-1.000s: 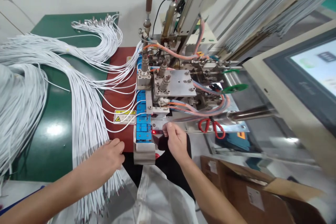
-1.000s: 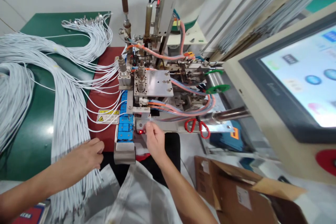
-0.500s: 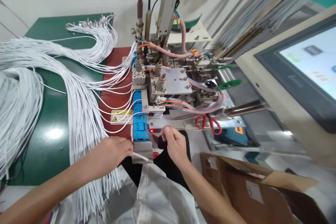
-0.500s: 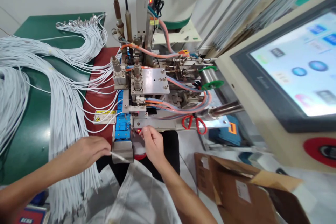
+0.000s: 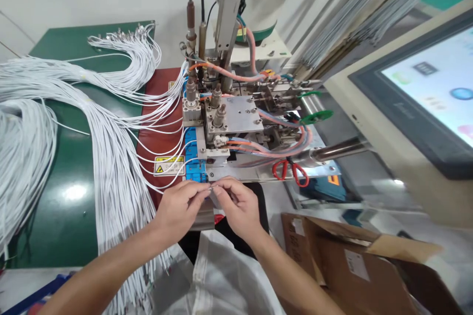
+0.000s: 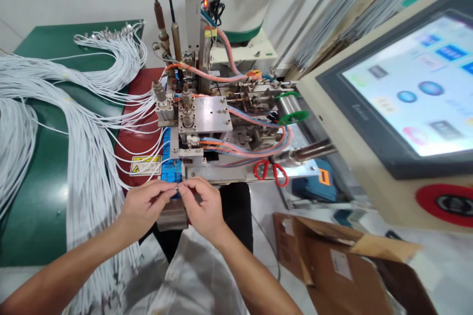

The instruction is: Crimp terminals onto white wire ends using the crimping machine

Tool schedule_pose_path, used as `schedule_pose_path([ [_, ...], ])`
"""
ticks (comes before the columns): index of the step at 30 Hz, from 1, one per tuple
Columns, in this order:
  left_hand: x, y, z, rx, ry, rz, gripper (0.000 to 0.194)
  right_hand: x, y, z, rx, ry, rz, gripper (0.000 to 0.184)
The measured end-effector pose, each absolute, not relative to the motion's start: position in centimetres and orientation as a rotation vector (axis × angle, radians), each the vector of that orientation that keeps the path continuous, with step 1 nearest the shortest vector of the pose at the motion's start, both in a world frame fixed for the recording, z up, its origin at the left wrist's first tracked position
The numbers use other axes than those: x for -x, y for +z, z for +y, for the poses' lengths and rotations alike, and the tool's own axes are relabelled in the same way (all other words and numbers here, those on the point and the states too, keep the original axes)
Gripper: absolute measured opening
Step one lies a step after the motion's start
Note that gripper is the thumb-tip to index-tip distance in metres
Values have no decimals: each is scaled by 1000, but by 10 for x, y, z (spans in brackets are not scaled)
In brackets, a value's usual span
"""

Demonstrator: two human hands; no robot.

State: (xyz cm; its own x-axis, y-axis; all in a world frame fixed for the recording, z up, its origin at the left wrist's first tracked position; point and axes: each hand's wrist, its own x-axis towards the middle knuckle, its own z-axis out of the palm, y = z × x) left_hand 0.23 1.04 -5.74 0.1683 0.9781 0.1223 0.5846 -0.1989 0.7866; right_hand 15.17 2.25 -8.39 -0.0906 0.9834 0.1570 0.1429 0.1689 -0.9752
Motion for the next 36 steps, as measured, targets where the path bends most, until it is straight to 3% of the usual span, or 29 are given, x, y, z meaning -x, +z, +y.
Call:
schedule_pose_path([
  [21,-9,-70,4,-1672,888,1678,10,-126,-90,12,1322,923,-1288,11],
  [30,-10,-75,1,-1557,903,1708,10,-119,-94,16,1210,636,-1384,9],
  [36,-9,-71,3,-1600,886,1677,12,-128,-90,21,1158,745,-1473,8],
])
